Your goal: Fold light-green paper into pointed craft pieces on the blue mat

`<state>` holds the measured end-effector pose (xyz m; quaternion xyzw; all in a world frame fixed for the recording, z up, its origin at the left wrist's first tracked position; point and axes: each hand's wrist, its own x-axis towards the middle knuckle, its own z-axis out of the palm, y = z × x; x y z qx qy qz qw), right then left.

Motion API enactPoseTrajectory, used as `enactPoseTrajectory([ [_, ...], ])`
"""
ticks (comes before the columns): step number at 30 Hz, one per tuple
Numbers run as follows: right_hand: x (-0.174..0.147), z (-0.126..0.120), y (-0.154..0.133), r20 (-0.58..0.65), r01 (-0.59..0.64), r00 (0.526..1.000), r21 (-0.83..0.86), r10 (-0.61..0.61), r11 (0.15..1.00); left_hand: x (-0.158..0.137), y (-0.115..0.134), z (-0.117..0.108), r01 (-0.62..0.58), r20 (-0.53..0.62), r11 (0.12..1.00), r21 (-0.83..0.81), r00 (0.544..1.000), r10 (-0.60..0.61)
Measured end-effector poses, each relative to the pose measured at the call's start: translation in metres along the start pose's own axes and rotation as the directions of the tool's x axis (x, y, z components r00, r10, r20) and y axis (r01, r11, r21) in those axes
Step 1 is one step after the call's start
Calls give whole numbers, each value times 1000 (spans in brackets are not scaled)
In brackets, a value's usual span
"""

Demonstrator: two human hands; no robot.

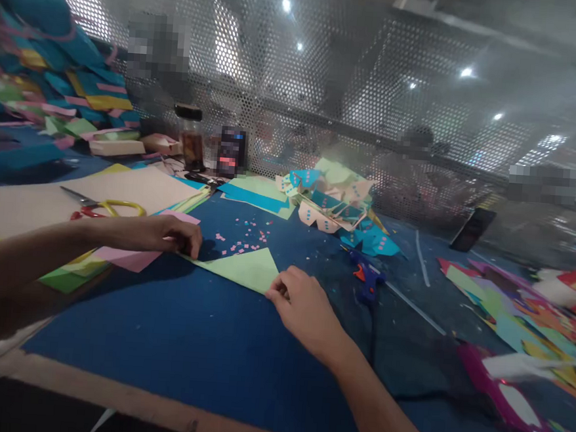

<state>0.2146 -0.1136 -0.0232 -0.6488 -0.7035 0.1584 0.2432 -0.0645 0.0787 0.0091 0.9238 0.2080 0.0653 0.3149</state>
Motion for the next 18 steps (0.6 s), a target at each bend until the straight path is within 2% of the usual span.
enactPoseTrajectory([
  [1,0,-1,0,-12,-11,1000,6,11,1000,0,-1,0,-8,-14,999,-48,1000,7],
  [2,0,-2,-1,-29,-23,999,14,23,1000,1,-1,-1,1,-106,998,-69,994,-8],
  [3,1,-4,-1,-54,-35,998,26,37,999,1,1,-2,35,-253,997,-67,966,-50],
  [4,1,-6,-2,-85,-47,995,42,51,998,0,5,-2,66,-409,994,-85,908,-96],
  [6,2,-8,-3,-168,-60,983,81,73,995,-2,19,-2,92,-611,988,-123,778,-148],
  [7,2,-10,-3,-214,-61,973,100,81,993,-3,28,0,99,-689,985,-139,705,-168],
  [8,2,-10,-4,-261,-56,961,117,85,992,-4,39,4,87,-725,982,-168,664,-183],
  [9,3,-11,-4,-305,-47,948,134,86,990,-4,48,9,57,-714,977,-207,673,-191],
  [10,3,-10,-5,-342,-32,936,151,83,988,-4,58,16,30,-659,963,-269,723,-207],
  [12,3,-9,-8,-402,11,914,172,60,985,0,71,34,61,-448,911,-408,856,-259],
  [13,3,-8,-10,-421,35,906,173,42,984,4,76,44,75,-345,874,-479,900,-267],
  [15,3,-5,-14,-436,79,900,163,0,983,14,81,63,62,-253,799,-599,931,-262],
  [18,3,-1,-20,-421,105,907,145,-35,984,27,84,83,24,-210,705,-709,947,-244],
])
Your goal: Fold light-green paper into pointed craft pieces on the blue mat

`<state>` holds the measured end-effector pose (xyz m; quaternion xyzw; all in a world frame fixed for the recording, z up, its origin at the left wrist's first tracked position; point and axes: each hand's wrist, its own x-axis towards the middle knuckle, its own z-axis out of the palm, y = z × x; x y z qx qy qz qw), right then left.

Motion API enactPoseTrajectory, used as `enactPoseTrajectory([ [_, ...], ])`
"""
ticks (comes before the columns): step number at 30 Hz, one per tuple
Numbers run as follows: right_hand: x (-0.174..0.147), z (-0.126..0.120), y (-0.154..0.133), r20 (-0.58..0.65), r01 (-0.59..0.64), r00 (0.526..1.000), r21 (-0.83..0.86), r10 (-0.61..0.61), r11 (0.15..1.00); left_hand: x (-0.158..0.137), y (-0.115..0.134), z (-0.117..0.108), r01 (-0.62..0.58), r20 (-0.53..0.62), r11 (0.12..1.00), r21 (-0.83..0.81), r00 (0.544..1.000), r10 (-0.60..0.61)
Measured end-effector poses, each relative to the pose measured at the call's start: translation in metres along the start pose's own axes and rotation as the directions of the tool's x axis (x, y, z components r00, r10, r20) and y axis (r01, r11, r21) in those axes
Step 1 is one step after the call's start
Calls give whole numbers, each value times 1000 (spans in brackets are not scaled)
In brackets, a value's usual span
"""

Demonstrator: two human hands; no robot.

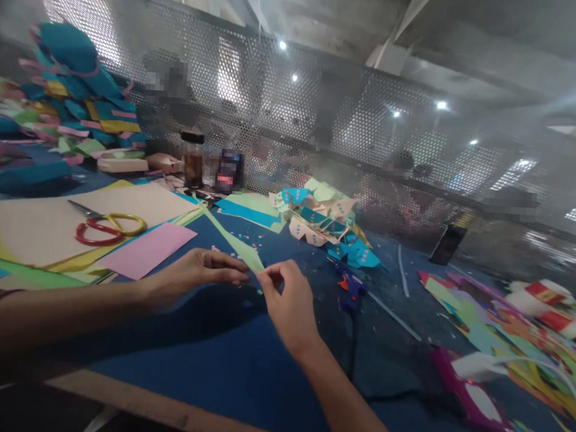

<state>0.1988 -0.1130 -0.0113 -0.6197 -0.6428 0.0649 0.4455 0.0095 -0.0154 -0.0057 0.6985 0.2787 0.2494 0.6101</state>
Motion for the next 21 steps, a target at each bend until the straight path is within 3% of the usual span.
enactPoseTrajectory([
  [3,0,3,-2,15,8,1000,-16,-8,1000,4,-2,9,-53,13,998,-27,999,53],
  [11,0,10,-5,78,26,997,0,-26,1000,5,-4,12,-62,-123,997,-50,991,56],
  [14,0,10,-4,38,24,999,9,-25,1000,5,-5,10,-85,-129,993,-78,989,75],
  [18,3,6,6,-120,-100,986,105,112,989,3,-3,8,-68,-101,990,-120,993,56],
  [21,6,3,11,-35,-214,971,308,236,927,1,-2,9,-47,-61,989,-139,997,39],
])
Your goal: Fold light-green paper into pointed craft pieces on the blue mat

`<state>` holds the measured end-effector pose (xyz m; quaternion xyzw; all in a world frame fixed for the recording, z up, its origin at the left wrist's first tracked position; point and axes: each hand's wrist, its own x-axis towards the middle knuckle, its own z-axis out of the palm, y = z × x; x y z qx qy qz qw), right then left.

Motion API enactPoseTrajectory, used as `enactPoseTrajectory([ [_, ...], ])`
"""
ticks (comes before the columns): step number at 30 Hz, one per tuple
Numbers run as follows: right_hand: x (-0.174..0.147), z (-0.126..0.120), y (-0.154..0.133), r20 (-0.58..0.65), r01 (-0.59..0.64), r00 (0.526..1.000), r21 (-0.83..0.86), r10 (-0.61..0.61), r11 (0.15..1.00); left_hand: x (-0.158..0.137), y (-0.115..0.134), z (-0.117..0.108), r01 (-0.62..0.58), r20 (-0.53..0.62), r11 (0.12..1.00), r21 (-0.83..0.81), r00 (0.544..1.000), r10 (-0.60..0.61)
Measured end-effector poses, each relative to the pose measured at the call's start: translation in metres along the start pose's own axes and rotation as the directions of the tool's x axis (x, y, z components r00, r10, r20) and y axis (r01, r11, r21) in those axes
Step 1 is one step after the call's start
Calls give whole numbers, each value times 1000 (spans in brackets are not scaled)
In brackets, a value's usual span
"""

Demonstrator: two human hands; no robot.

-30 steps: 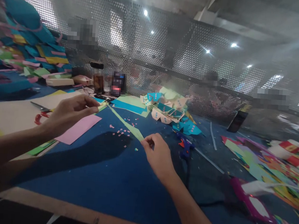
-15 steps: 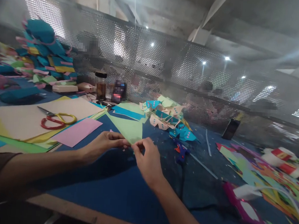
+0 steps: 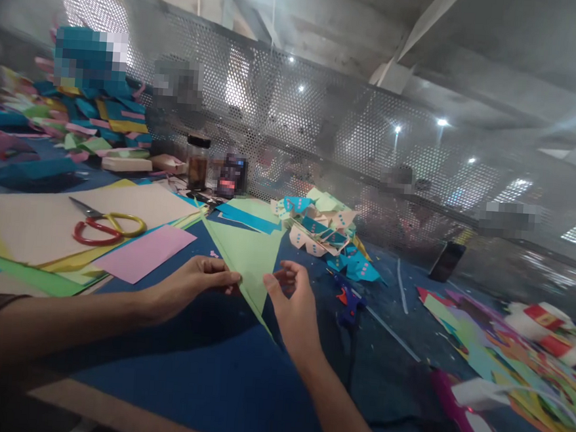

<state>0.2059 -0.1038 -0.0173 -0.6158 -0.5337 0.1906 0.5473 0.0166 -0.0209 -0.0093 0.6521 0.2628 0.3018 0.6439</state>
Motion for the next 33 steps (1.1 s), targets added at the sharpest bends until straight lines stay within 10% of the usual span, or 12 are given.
enactPoseTrajectory([
  [6,-7,5,-8,292,-116,954,173,62,978,-4,-4,5,14,37,999,35,999,-16],
  [33,-14,7,-7,326,-47,944,-37,56,998,-1,-8,-2,6,12,1000,18,1000,-6],
])
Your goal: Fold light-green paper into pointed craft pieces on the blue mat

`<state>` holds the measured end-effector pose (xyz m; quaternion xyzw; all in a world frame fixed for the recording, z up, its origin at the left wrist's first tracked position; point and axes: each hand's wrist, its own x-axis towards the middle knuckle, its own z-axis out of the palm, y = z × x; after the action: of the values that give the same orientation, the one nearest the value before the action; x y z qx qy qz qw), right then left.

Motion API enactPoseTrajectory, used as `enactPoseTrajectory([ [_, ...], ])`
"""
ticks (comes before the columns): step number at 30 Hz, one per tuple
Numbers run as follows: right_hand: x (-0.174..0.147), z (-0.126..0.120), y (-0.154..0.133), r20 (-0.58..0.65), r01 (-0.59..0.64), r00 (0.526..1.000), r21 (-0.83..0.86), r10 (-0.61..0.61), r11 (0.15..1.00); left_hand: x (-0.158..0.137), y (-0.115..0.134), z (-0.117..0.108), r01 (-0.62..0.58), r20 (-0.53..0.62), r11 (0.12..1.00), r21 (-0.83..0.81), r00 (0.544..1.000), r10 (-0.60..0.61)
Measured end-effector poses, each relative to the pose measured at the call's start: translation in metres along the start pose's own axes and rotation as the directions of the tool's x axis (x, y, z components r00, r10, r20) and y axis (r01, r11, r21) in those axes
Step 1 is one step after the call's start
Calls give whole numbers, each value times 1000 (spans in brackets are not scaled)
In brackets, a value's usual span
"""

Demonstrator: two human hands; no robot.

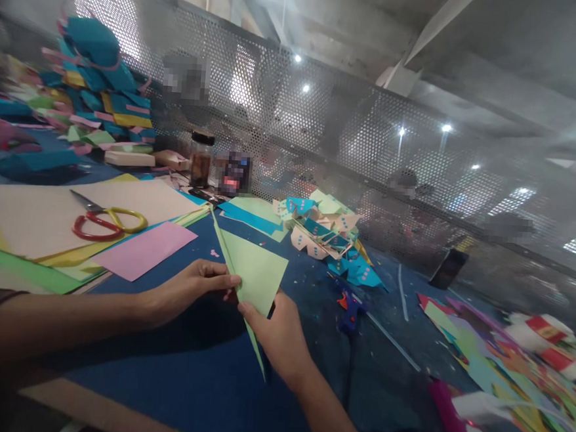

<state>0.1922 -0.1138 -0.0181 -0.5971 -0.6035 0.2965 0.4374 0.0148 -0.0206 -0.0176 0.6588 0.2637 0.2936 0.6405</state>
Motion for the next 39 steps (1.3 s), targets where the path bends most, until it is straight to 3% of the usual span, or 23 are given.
enactPoseTrajectory([
  [17,-1,0,-2,-17,-32,999,-35,31,999,3,1,-5,9,-26,1000,-3,1000,-9],
  [27,-2,-2,-4,-10,-34,999,-76,34,997,3,1,-6,38,-37,990,-133,998,-44],
  [39,-2,-3,-5,17,-19,1000,-84,20,996,5,6,-12,-24,-68,984,-178,998,12],
])
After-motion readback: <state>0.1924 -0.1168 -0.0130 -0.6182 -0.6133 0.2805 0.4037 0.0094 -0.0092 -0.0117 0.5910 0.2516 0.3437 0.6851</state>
